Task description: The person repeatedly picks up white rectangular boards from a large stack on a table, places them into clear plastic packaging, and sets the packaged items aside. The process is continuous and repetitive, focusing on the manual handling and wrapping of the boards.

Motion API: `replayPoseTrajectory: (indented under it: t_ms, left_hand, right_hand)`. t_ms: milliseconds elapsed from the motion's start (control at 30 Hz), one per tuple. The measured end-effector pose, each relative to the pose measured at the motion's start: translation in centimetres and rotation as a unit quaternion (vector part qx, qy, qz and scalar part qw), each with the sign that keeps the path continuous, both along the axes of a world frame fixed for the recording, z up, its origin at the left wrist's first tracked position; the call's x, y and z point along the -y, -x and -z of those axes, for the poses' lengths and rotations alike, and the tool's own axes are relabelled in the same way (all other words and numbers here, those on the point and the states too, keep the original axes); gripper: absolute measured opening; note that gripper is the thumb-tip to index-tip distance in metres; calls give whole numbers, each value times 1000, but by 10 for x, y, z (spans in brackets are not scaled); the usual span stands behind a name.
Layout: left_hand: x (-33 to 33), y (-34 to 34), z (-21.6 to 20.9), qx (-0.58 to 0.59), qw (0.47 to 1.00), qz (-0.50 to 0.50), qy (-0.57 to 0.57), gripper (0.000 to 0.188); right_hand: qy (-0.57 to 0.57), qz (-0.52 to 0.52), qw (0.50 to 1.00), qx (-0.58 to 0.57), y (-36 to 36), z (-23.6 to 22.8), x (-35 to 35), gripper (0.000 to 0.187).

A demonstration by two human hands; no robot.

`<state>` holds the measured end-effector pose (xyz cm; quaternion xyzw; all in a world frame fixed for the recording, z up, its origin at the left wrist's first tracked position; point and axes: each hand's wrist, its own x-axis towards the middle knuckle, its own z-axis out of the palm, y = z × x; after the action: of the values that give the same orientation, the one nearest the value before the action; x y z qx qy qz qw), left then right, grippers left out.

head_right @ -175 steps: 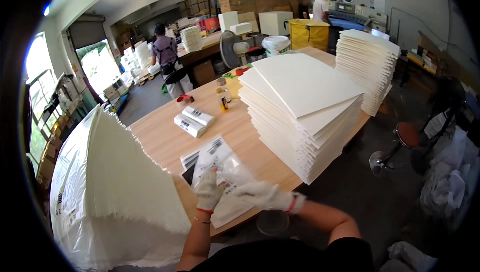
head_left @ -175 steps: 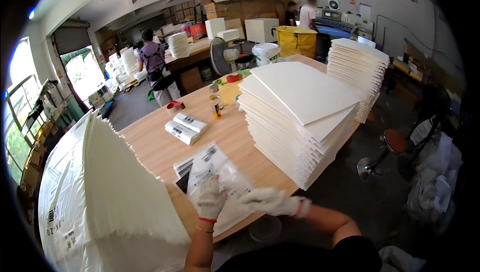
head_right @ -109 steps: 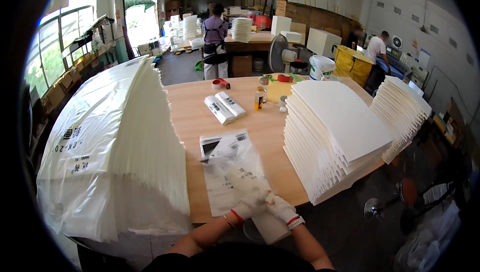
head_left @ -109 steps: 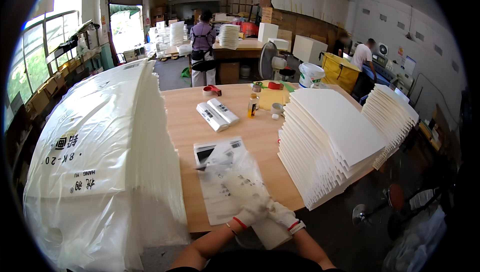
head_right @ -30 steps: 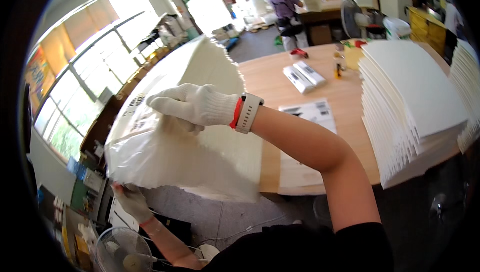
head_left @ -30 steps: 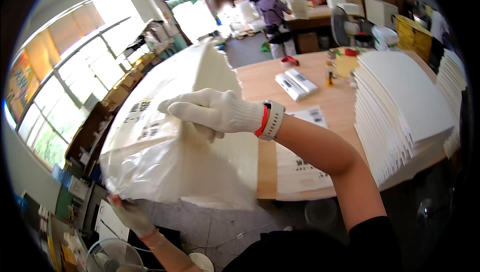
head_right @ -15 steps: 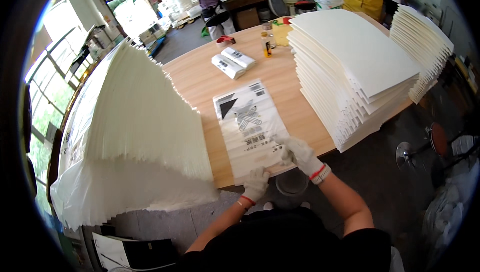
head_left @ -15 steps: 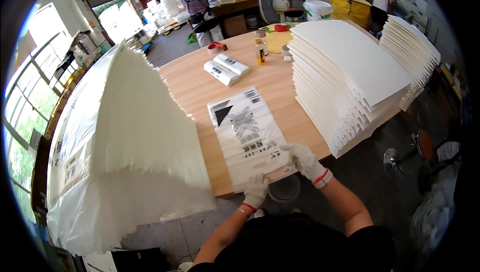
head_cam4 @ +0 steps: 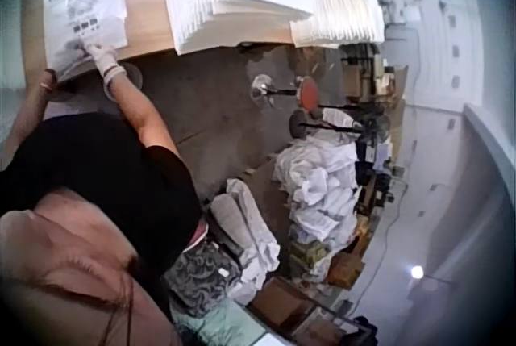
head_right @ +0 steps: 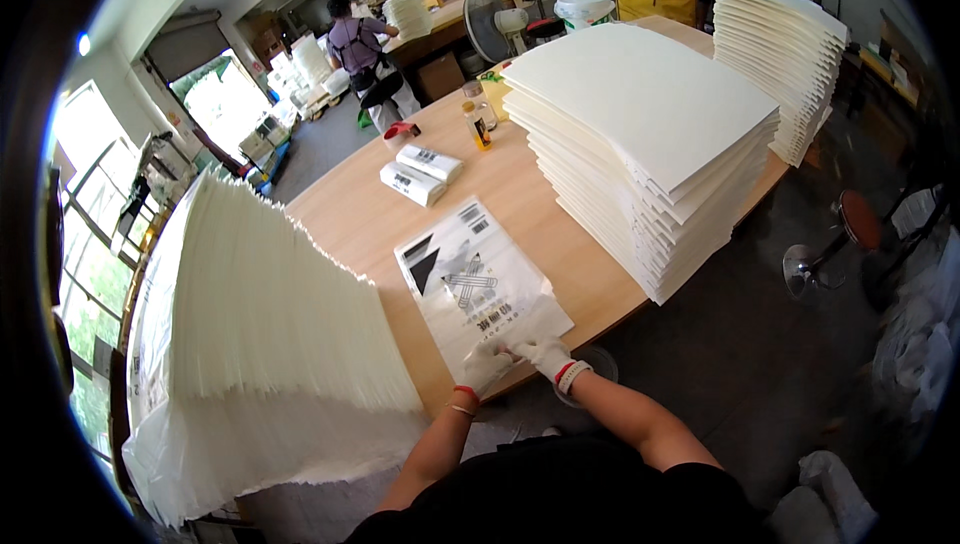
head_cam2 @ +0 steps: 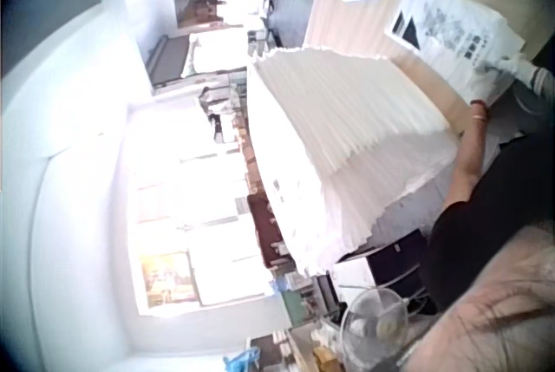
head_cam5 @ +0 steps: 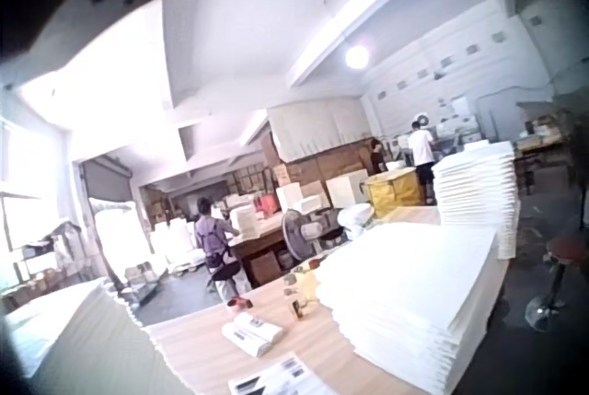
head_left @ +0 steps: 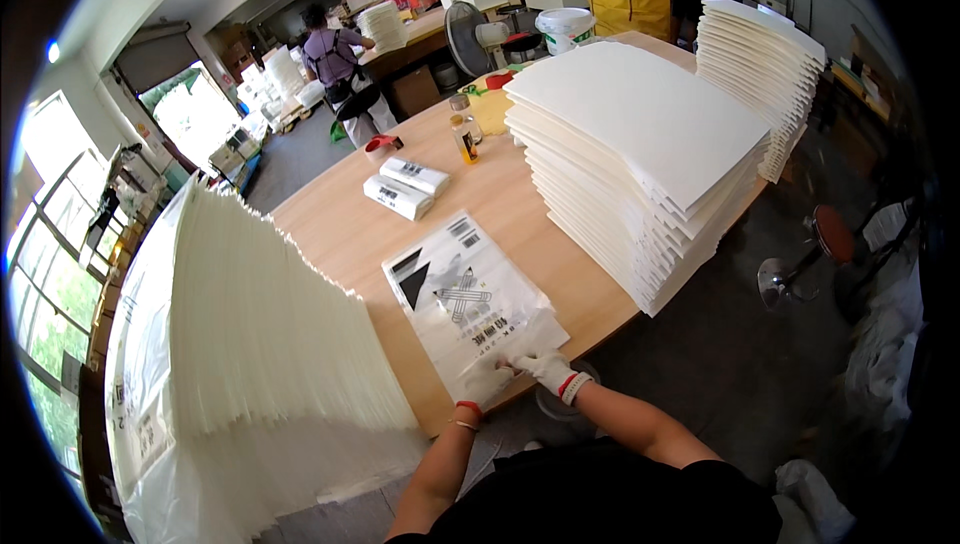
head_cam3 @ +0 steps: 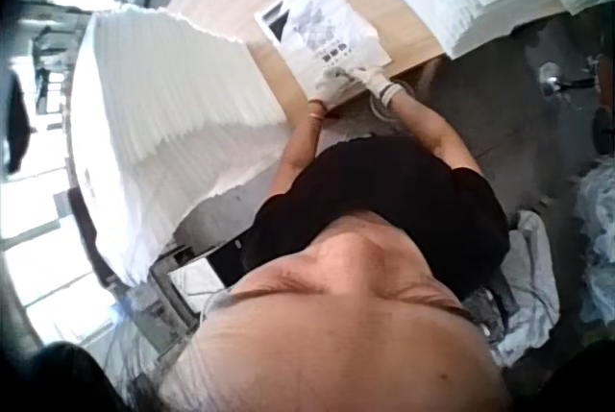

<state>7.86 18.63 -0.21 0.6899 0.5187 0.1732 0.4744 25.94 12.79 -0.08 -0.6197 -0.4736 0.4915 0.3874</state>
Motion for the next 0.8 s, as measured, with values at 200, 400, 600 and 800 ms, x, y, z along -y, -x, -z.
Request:
replayPoseTrajectory:
  t_ms: [200, 400, 600, 800]
  left_hand:
    - [-76, 59, 11, 378, 890, -236, 93, 17]
    - [-92, 30, -34, 49, 971, -214, -93, 23]
    - [-93, 1, -110, -56, 969, -115, -212, 19]
    - [-79, -23, -119, -57, 932, -15, -359, 30]
  right_hand:
    - [-94, 78, 958, 258, -48, 5, -23, 36]
    - [-447, -42, 872, 197, -1, -61, -44, 38]
    - [-189, -238, 861, 408, 38, -9, -93, 53]
    - [-194, -239, 903, 300, 14, 4, -81, 62]
